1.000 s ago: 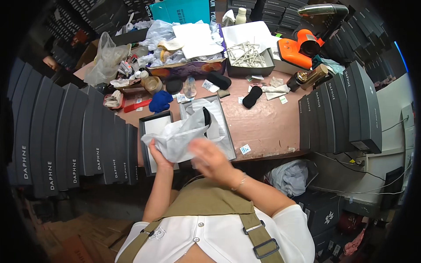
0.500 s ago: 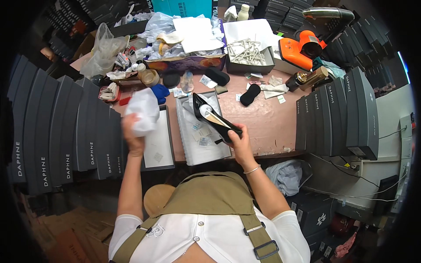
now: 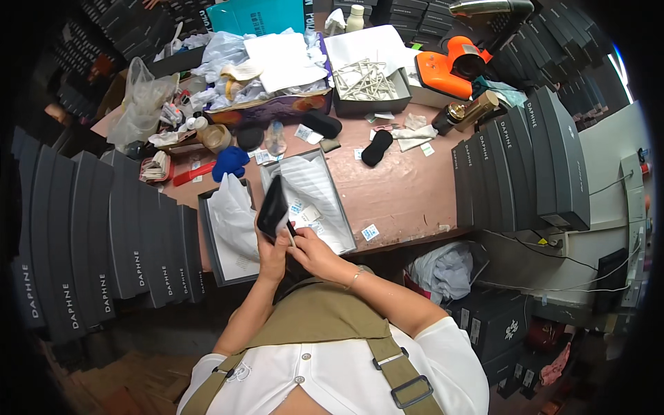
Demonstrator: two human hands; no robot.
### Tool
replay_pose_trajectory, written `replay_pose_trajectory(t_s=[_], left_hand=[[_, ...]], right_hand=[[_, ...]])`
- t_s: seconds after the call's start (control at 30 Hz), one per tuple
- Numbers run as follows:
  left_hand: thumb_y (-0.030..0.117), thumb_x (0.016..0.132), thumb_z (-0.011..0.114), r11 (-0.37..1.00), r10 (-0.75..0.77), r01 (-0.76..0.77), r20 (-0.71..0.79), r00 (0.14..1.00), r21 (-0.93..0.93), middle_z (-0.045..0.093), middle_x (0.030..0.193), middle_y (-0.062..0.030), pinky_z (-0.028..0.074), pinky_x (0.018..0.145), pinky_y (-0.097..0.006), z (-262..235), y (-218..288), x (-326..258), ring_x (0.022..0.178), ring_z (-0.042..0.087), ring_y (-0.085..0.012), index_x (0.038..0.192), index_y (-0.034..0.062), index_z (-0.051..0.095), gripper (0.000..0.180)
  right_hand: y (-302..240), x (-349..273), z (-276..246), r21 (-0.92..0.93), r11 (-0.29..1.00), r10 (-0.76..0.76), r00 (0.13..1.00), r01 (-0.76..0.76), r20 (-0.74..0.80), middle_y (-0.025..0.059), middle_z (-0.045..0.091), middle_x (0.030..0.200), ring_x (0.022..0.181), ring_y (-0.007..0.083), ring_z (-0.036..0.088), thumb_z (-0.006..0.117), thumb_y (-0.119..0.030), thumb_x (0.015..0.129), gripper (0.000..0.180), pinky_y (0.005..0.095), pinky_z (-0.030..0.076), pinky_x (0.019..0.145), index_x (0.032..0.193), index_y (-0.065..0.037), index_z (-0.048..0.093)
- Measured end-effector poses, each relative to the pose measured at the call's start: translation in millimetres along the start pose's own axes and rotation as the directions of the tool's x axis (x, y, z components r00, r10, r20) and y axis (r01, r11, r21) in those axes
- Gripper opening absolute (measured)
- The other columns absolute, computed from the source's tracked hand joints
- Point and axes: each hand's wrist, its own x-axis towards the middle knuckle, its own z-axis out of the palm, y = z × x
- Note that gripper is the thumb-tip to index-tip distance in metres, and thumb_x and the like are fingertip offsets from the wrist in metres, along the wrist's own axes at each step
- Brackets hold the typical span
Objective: Wrapping high-heeled shoes in protective paper and placing them into shoe boxes at a packing station.
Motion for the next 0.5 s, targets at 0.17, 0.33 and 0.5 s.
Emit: replay_pose_trajectory(t_s=[0.17,0.33,0.5], left_hand=[[0.033,0.090,0.065,0.998,-0.047,0.054,-0.188,0.981,0.034,0.053,0.118,-0.0123,0.049,0.086,-0.031,-15,-3,40,0.099,0.057,-0.0189,0.132,0.0014,0.038,0.059],[0.077,0.083,0.035,0.552,-0.602,0.530,0.132,0.788,-0.644,0.061,0.101,-0.0179,0.055,0.076,-0.043,-11,16,52,0.086,0.064,-0.0299,0.122,0.0007,0.049,0.087],[0.073,0.087,0.032,0.456,-0.629,0.481,0.112,0.769,-0.749,0.060,0.103,-0.0171,0.051,0.083,-0.052,17,-1,44,0.093,0.062,-0.0354,0.119,0.0025,0.053,0.080]], right_hand=[[-2,9,-76,-0.422,0.901,0.158,0.983,-0.103,0.097,0.0264,0.058,0.090,0.083,0.0454,0.056,0.049,-0.021,0.093,0.024,0.0489,0.045,0.077,0.095,0.002,0.055],[-4,116,-232,-0.918,0.358,-0.093,0.972,-0.171,-0.217,0.0175,0.058,0.106,0.101,0.0320,0.057,0.064,-0.019,0.083,0.028,0.0495,0.041,0.088,0.104,-0.002,0.056],[-26,153,-183,-0.514,0.760,-0.457,0.889,0.397,0.011,0.0144,0.061,0.099,0.086,0.0322,0.061,0.074,-0.012,0.075,0.047,0.0392,0.049,0.077,0.116,-0.004,0.054]])
